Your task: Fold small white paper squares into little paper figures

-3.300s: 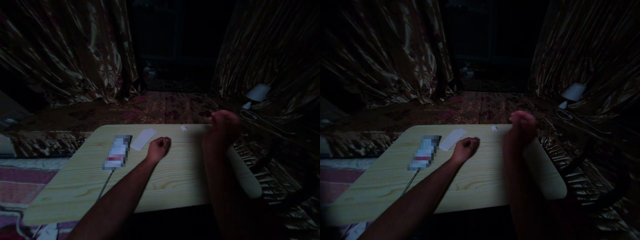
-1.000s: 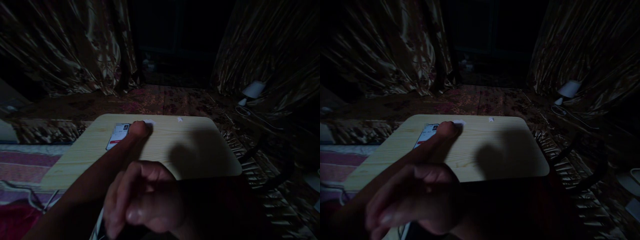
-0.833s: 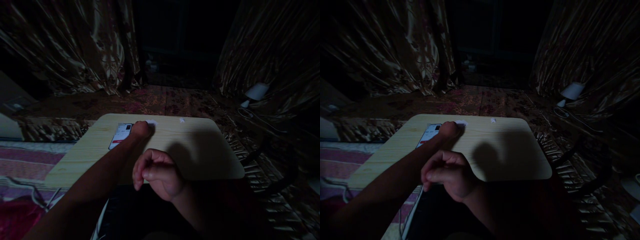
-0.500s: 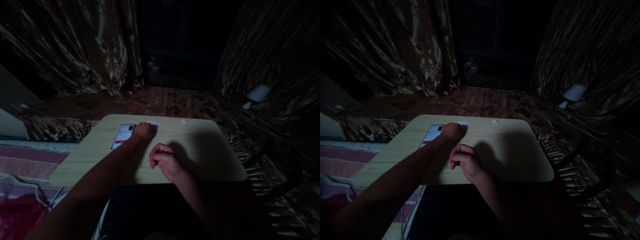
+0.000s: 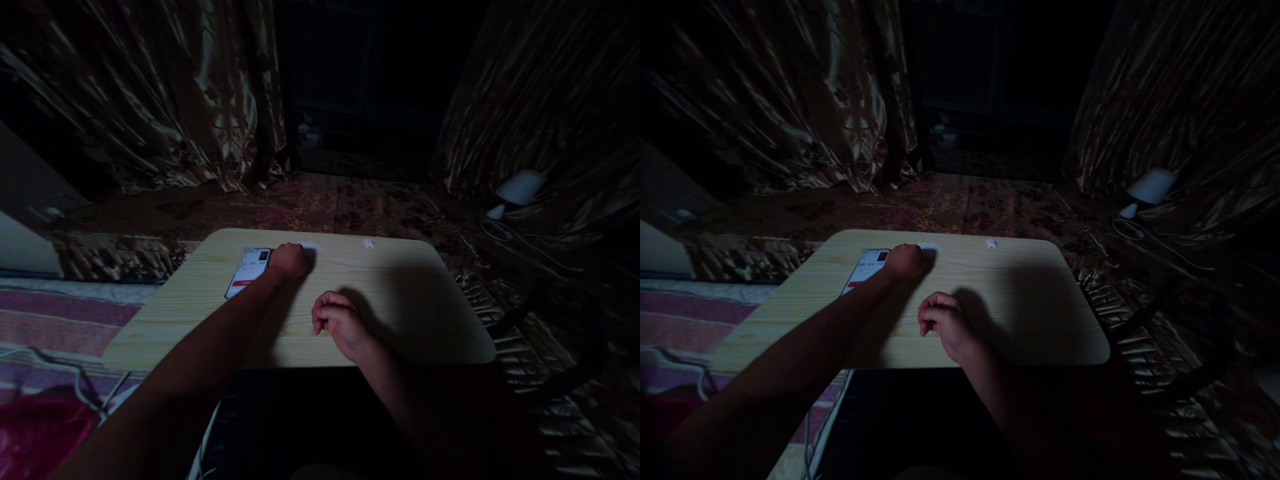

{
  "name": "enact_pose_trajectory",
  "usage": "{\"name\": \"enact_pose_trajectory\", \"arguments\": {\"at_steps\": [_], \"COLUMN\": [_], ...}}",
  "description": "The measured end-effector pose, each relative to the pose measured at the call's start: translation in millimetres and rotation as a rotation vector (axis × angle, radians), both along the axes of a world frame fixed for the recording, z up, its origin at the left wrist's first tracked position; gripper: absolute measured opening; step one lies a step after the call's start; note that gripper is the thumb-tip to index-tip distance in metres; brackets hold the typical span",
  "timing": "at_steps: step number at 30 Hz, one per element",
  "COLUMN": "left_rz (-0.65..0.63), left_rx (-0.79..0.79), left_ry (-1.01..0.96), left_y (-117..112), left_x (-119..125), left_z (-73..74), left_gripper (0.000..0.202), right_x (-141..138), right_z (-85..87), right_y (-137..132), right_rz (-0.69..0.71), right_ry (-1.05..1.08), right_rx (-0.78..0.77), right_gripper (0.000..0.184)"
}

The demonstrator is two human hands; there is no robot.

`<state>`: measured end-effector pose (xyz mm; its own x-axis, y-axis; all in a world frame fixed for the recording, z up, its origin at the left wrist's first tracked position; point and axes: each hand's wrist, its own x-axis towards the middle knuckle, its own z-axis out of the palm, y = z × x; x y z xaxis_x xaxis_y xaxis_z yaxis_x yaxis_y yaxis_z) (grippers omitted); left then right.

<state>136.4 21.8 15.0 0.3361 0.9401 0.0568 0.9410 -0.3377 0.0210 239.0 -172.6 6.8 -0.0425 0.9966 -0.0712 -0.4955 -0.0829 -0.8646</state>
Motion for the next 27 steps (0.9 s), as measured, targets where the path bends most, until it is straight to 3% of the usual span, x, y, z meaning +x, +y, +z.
{"name": "enact_pose_trajectory", "arguments": {"at_steps": [13,20,27], "left_rz": [-0.007,0.014,0.102], "left_rx": [0.017,0.002,0.151], "left_ry": [0.008,-0.022,-0.146], "left_y": [-3.1,-8.7,-5.2], "left_x": [0.8,0.3,-6.8], "left_z": [0.4,4.5,19.3], "left_gripper": [0.051,0.042,0.039], "right_x": [1.6,3.3,19.7], "right_z": [-6.8,-7.6,2.8], "right_y": [1.2,4.0,18.6], "right_rz": [-0.001,-0.011,-0.048], "right_ry": [0.008,0.016,0.026], "right_rx": [-0.030,-0.034,0.039], "right_gripper": [0.006,0.006,0.004]}}
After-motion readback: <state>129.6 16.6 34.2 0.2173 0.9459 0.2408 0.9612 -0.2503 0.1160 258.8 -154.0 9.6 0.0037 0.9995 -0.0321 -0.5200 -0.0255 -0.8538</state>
